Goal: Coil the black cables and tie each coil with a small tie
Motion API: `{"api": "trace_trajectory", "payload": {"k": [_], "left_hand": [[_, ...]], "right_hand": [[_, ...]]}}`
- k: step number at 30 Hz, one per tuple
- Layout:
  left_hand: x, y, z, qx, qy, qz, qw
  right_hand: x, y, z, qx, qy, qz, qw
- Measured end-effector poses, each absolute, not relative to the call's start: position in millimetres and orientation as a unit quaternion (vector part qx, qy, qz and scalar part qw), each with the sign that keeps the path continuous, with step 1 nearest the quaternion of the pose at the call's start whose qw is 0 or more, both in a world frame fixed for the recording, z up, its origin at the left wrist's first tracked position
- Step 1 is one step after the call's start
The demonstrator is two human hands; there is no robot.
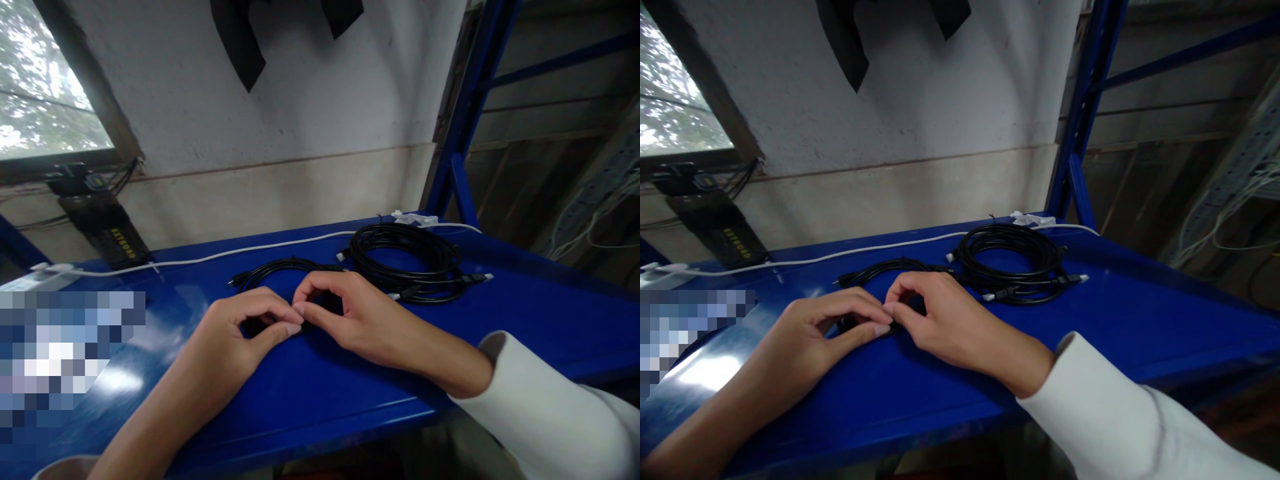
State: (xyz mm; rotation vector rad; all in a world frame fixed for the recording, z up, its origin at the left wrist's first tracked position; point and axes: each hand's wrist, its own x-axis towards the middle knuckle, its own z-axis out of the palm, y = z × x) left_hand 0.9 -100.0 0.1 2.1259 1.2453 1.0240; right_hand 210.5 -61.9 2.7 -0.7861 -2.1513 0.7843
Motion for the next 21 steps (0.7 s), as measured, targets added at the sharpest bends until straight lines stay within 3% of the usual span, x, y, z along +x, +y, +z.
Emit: {"api": "trace_trajectory", "payload": {"k": [21], "left_hand": [[3.7, -102.0, 5.2, 0.712, 0.541, 0.382, 0.234]], "right_hand": [[212.2, -62.7, 0.8, -0.253, -0.850, 0.295, 0.355]]}}
